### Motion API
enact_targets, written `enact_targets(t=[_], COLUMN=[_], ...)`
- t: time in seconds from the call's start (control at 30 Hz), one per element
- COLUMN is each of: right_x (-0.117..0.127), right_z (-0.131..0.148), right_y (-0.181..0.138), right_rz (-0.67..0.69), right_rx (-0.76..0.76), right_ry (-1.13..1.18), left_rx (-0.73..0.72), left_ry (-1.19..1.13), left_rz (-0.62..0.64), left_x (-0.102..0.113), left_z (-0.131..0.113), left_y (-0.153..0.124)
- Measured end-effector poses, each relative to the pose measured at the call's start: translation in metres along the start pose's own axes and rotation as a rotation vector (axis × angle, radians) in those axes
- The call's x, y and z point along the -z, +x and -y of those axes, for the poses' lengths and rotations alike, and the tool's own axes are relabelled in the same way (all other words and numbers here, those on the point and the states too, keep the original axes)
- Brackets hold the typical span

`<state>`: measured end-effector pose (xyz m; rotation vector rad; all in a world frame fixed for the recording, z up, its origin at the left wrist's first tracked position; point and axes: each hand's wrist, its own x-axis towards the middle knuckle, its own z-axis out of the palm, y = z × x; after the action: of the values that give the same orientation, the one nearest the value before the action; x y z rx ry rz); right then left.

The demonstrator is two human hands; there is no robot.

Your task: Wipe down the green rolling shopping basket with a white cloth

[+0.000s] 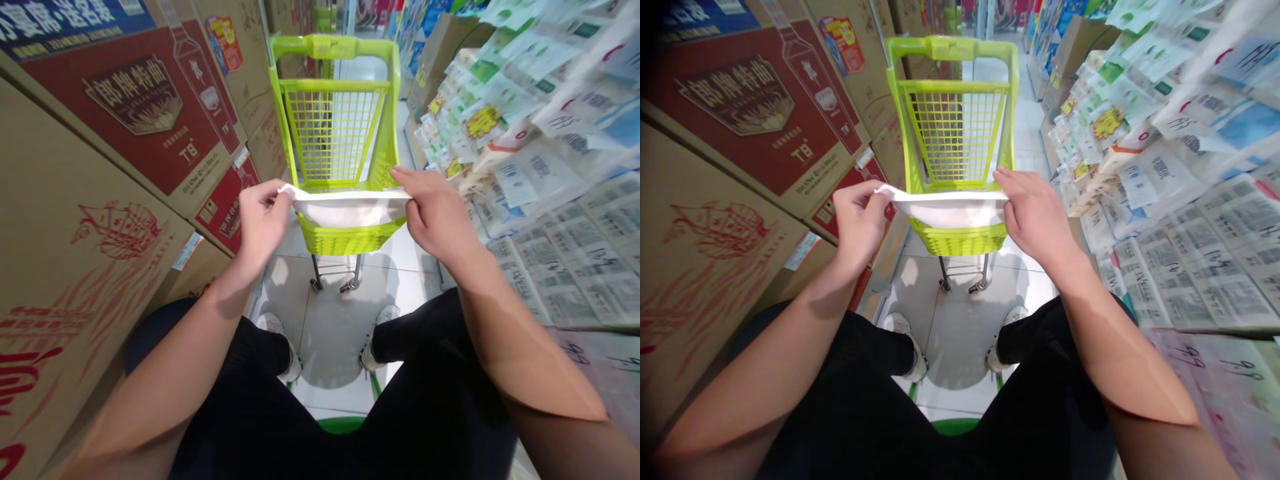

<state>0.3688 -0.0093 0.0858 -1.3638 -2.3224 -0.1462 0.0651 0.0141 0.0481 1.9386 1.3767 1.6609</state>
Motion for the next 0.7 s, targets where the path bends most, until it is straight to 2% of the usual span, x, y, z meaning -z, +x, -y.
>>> enact_targets(t=[0.07,0.17,0.2,0.23,0.3,0.43,0.5,0.6,0.63,0.7], right_x=[0.011,0.02,0.02,0.017,0.004,-0.031,-0.044,-0.055,-0.057,-0.062], right_z=[-0.001,0.0,0.001,0.002,0.006,0.014,0.016,0.019,0.02,0.025], right_y=[-0.003,-0.009,-0.01,-0.011,-0.01,-0.005,-0.004,-0.004,-0.004,-0.004], right_rz=[0.095,0.342,0.394,0.411,0.338,0.122,0.141,0.248,0.27,0.282], right_rx=[0.061,0.197,0.223,0.233,0.211,0.104,0.084,0.066,0.061,0.06], right_ry=[0.123,0.283,0.301,0.296,0.229,0.004,-0.073,-0.165,-0.193,-0.23], left_rx=[-0.07,-0.198,-0.221,-0.233,-0.251,-0.282,-0.258,-0.14,-0.103,-0.045], left_ry=[-0.069,-0.112,-0.087,-0.043,0.078,0.341,0.379,0.335,0.302,0.229], left_rz=[0.176,0.673,0.793,0.852,0.799,0.491,0.349,0.153,0.136,0.2], left_x=[0.008,0.017,0.018,0.017,0.013,-0.004,-0.014,-0.033,-0.04,-0.052], left_z=[-0.001,0.0,0.001,0.003,0.006,0.017,0.029,0.055,0.064,0.079], left_y=[0.002,0.005,0.005,0.005,0.003,-0.004,-0.008,-0.013,-0.014,-0.017])
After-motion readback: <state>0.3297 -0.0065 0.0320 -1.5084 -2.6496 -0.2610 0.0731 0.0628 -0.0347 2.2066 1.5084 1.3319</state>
